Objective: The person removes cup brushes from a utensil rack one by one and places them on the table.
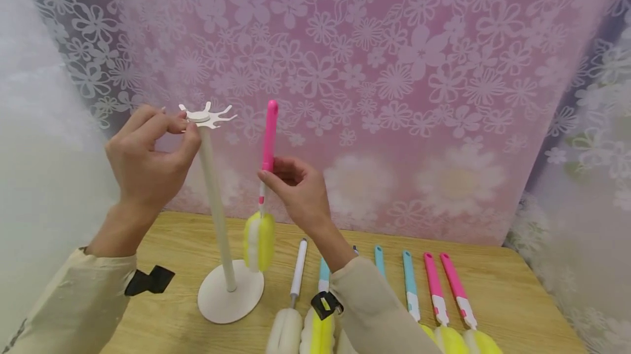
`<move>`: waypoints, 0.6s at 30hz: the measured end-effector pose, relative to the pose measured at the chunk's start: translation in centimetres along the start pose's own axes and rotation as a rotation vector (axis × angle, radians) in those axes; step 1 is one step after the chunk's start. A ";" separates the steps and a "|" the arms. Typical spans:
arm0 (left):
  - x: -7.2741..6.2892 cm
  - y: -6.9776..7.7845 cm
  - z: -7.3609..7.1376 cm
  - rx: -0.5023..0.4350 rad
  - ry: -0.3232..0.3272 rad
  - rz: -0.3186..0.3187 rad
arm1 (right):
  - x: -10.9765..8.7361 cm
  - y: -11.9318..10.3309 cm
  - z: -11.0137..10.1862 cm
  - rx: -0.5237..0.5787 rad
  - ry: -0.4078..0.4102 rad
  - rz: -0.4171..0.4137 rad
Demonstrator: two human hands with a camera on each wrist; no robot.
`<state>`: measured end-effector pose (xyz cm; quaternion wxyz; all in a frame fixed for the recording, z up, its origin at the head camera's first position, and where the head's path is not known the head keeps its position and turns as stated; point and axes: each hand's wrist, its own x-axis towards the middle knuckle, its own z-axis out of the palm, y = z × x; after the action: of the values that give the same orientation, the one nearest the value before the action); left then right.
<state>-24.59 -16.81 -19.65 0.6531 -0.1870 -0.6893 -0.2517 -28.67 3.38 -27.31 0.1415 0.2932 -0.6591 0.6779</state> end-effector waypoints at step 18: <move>-0.1 0.0 -0.3 0.004 0.007 0.000 | -5.0 10.7 1.0 -0.059 0.064 0.566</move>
<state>-24.39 -17.01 -19.72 0.6557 -0.1847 -0.6877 -0.2511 -30.76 2.38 -38.96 -0.0240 0.0717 -0.7295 0.6798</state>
